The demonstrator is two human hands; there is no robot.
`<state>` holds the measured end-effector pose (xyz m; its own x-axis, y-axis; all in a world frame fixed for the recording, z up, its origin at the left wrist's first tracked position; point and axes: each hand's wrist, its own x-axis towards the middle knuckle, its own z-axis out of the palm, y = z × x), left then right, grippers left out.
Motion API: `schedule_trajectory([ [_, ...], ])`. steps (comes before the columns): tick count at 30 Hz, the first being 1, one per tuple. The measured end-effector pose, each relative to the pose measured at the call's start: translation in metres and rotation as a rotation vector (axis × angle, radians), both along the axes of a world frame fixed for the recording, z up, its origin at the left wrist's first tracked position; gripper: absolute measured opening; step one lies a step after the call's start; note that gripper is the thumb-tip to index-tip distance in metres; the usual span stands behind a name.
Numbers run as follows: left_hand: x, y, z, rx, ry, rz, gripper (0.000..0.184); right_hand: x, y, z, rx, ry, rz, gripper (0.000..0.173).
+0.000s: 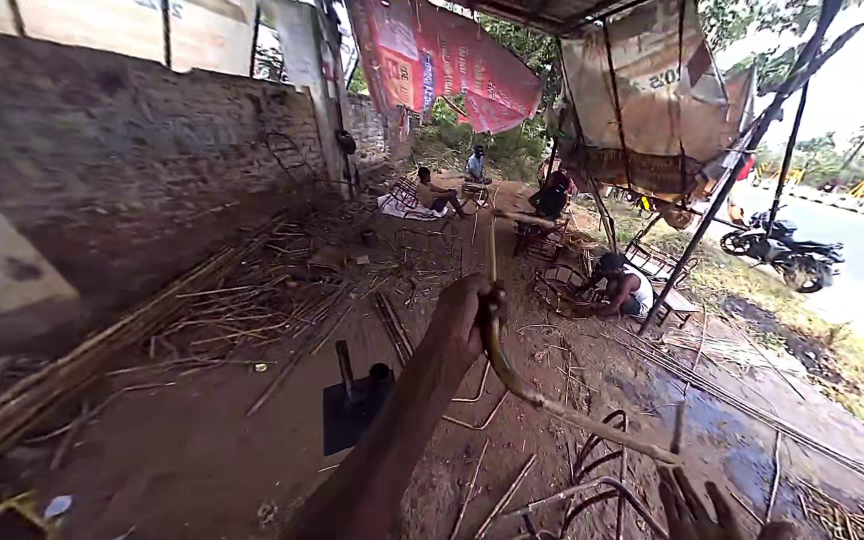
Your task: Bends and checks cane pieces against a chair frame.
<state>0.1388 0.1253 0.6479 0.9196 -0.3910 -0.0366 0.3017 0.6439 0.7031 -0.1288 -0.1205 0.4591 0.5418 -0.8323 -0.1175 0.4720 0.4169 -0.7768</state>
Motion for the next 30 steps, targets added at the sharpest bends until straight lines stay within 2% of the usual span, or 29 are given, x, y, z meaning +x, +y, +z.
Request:
schedule_trajectory([
  [1, -0.008, 0.021, -0.004, -0.013, -0.036, 0.076, 0.021, 0.043, 0.026, 0.012, 0.061, -0.082, 0.113, 0.097],
  [2, -0.014, 0.041, -0.01, -0.027, -0.077, 0.148, 0.026, 0.088, 0.054, 0.029, 0.095, -0.117, 0.2, 0.1],
  [3, -0.019, 0.061, -0.021, -0.043, -0.116, 0.21, 0.027, 0.129, 0.083, 0.048, 0.113, -0.113, 0.257, 0.094],
  [5, -0.017, 0.097, -0.046, -0.02, -0.176, 0.346, 0.027, 0.2, 0.133, 0.076, 0.056, -0.02, 0.301, 0.062],
  [6, -0.008, 0.117, -0.056, -0.008, -0.205, 0.412, 0.034, 0.234, 0.155, 0.08, -0.027, 0.02, 0.311, 0.042],
  [7, 0.003, 0.138, -0.067, -0.012, -0.222, 0.477, 0.039, 0.263, 0.173, 0.08, -0.112, 0.047, 0.342, 0.034],
  [9, 0.034, 0.177, -0.083, -0.064, -0.232, 0.575, 0.044, 0.316, 0.204, 0.082, -0.179, 0.04, 0.395, 0.037],
  [11, 0.061, 0.206, -0.104, -0.113, -0.2, 0.617, 0.048, 0.369, 0.229, 0.082, -0.11, -0.013, 0.473, 0.024],
  [12, 0.073, 0.215, -0.118, -0.128, -0.18, 0.624, 0.049, 0.389, 0.236, 0.084, -0.061, -0.056, 0.592, 0.024],
  [16, 0.124, 0.227, -0.178, -0.115, 0.055, 0.625, 0.054, 0.475, 0.244, 0.064, -0.037, -0.297, 0.961, 0.041],
  [19, 0.154, 0.227, -0.222, -0.071, 0.284, 0.7, 0.058, 0.498, 0.245, 0.025, 0.032, -0.177, 1.027, 0.051],
  [22, 0.158, 0.224, -0.249, 0.031, 0.36, 0.746, 0.059, 0.489, 0.235, -0.027, 0.157, -0.099, 1.015, 0.055],
  [25, 0.154, 0.221, -0.251, 0.135, 0.316, 0.759, 0.059, 0.474, 0.224, -0.059, 0.264, -0.108, 0.959, 0.058],
  [30, 0.154, 0.22, -0.242, 0.229, 0.302, 0.784, 0.057, 0.459, 0.228, -0.067, 0.273, -0.117, 0.821, 0.057],
])
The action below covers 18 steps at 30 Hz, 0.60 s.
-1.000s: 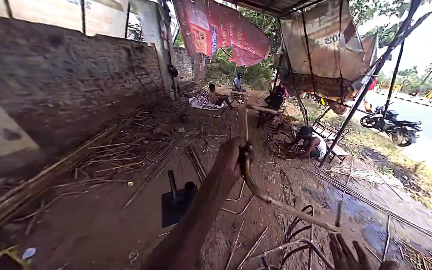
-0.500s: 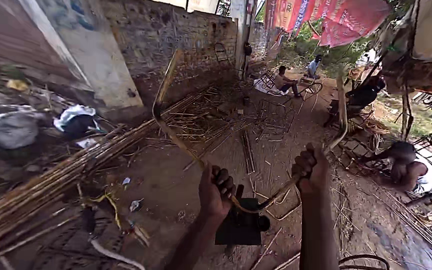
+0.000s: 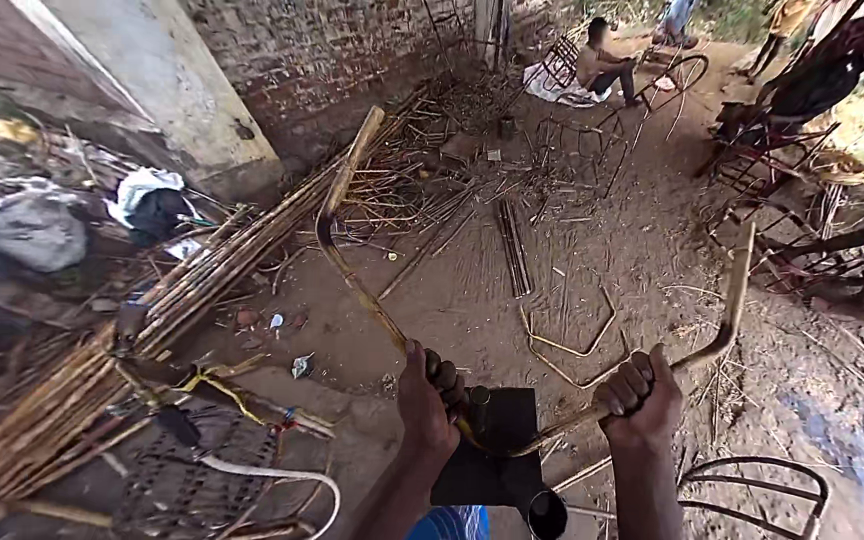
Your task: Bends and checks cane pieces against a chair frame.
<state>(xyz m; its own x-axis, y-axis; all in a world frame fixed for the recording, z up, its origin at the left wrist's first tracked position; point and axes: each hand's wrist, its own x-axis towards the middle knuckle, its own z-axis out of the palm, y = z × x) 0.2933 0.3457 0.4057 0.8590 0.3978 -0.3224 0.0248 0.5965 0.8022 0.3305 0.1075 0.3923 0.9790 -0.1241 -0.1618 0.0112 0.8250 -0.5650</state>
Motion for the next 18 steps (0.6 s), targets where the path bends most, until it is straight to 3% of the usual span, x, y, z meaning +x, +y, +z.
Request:
schedule_trajectory([
  [6, -0.003, 0.004, -0.004, -0.023, -0.053, -0.083, 0.058, -0.046, -0.009, -0.024, 0.078, -0.064, -0.19, 0.059],
  [12, 0.009, 0.009, 0.001, -0.111, 0.035, -0.067, 0.06, -0.012, -0.002, -0.007, 0.063, -0.037, -0.069, 0.061],
  [18, 0.009, 0.013, -0.006, -0.114, 0.05, -0.047, 0.06, -0.014, -0.002, -0.014, 0.137, -0.041, -0.024, 0.061],
])
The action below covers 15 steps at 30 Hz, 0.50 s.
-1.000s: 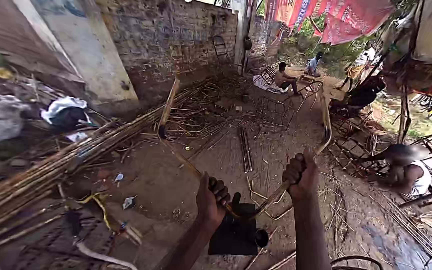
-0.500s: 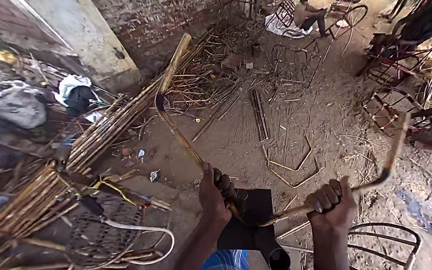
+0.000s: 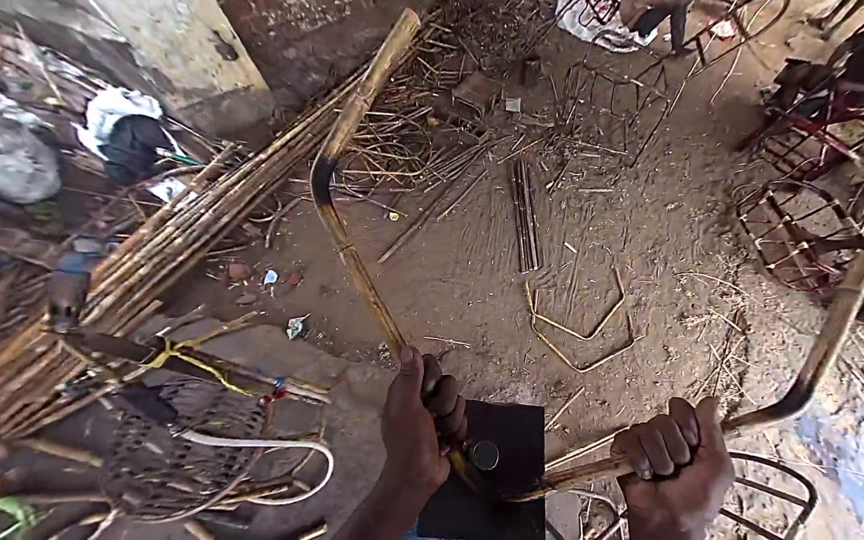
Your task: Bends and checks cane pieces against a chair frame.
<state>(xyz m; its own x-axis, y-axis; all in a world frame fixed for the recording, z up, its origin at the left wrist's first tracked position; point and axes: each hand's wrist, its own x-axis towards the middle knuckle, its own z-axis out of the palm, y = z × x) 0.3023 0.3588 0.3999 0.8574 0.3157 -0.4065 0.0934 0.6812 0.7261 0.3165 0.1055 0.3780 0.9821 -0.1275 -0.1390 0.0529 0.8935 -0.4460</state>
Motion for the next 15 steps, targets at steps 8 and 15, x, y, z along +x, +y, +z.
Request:
schedule_trajectory([
  [8, -0.003, 0.002, 0.003, 0.065, -0.068, -0.059, 0.059, -0.035, -0.001, -0.011, 0.059, -0.071, -0.101, 0.059],
  [15, -0.004, 0.006, 0.004, 0.037, -0.081, -0.112, 0.059, -0.074, 0.003, -0.006, 0.061, 0.06, -0.23, 0.065],
])
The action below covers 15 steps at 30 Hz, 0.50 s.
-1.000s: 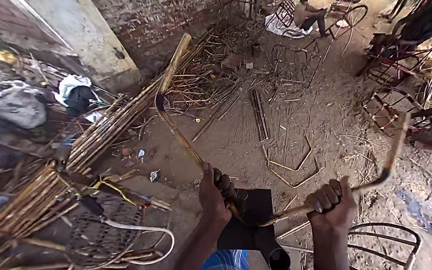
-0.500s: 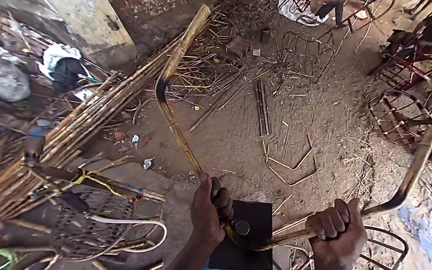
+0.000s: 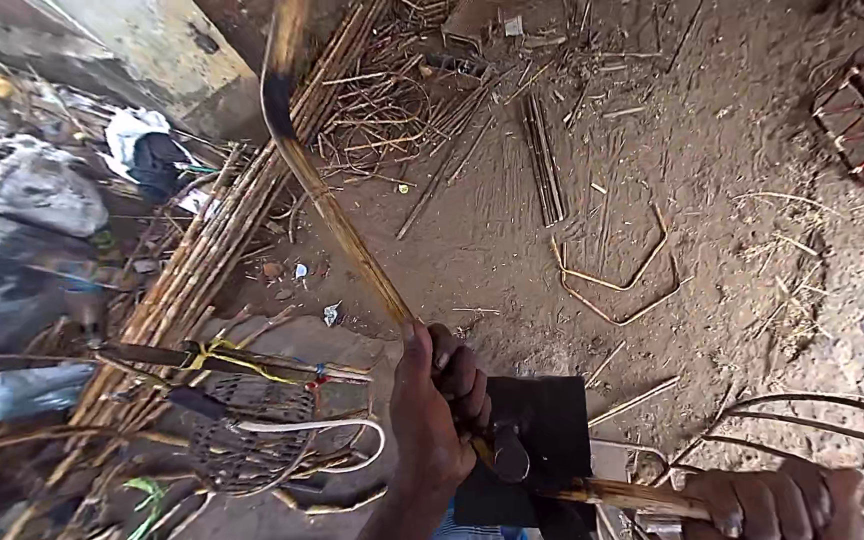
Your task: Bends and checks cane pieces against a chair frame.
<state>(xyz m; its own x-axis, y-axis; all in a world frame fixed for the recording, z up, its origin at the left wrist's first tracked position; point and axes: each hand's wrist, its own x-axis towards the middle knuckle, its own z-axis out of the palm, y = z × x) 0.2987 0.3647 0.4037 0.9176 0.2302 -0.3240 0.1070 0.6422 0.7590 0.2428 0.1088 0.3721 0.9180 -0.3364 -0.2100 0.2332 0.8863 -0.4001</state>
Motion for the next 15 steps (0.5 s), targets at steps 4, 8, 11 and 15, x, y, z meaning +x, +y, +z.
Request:
schedule_trajectory([
  [4, -0.001, -0.002, -0.007, -0.059, 0.023, 0.063, 0.059, 0.058, -0.005, 0.006, -0.034, -0.044, 0.196, 0.062],
  [8, -0.011, -0.005, -0.018, -0.123, 0.038, 0.14, 0.062, 0.079, -0.01, 0.004, -0.012, -0.126, 0.319, 0.057],
  [11, -0.009, -0.002, -0.019, -0.142, 0.02, 0.133, 0.062, 0.076, -0.011, 0.002, 0.024, -0.142, 0.334, 0.056],
  [15, -0.007, -0.003, -0.019, -0.115, 0.026, 0.111, 0.06, 0.06, -0.011, 0.005, -0.025, -0.098, 0.268, 0.058],
])
